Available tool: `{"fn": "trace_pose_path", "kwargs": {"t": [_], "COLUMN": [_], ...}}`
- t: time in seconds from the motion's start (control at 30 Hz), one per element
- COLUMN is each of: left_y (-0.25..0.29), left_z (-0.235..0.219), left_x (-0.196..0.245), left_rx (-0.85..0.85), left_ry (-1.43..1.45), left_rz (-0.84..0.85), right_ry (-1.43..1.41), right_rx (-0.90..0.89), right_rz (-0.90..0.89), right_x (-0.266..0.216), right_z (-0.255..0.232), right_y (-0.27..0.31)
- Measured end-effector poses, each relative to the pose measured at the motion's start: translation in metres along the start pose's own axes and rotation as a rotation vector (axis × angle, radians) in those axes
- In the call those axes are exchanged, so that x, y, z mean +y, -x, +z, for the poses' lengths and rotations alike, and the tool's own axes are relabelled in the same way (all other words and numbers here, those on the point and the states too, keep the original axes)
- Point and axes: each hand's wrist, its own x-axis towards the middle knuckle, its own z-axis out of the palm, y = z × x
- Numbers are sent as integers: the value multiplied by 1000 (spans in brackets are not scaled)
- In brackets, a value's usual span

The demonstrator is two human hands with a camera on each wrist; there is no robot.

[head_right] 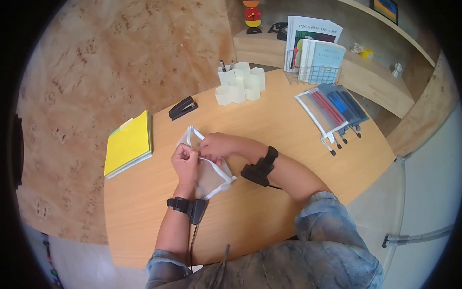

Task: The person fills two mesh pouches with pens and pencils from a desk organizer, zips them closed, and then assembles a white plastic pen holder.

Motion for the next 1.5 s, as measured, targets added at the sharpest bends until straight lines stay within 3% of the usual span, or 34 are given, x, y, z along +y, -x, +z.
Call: {"fn": "trace_pose_path", "kwargs": {"t": [0.1,0.2,0.3,0.4,0.5,0.57,0.63,0.7,0.73,0.87,0.97,1.1,1.17,1.23,1.33,1.5], "left_y": [5,11,17,23,25,23,19,10,5,-10,-13,-13,-13,-13,-13,-11], "left_z": [9,13,19,24,28,30,29,23,18,3,-3,-5,-3,-4,-3,-3], "left_x": [7,15,27,32,33,34,33,28,21,8,-10,-19,-19,-20,-21,-17], "left_rx": [-56,-129,-174,-215,-219,-178,-94,-9,33,188,217,179,155,121,107,69], "left_ry": [-52,-138,-146,-191,-229,-225,-225,-163,-101,30,80,139,126,132,129,169], "left_rz": [34,73,84,158,260,278,181,90,46,-69,-153,-190,-209,-227,-241,-213], "right_ry": [-99,165,394,-73,-494,-242,-109,-90,-59,-120,-238,-182,-343,-141,49,196], "right_rx": [-57,-5,-68,134,27,157,153,15,27,3,101,656,1044,1223,1312,1184], "right_rz": [-47,-107,-305,-526,-430,-609,-523,-176,-95,4,-99,-417,-688,-802,-755,-430], "right_x": [23,31,75,77,74,78,77,69,54,17,6,-3,-5,-12,-20,-27], "right_z": [-2,5,10,30,32,31,28,18,18,7,-15,-65,-89,-119,-156,-194], "right_y": [-9,-11,-41,-38,-42,-44,-43,-41,-33,-5,4,11,5,2,-14,-40]}}
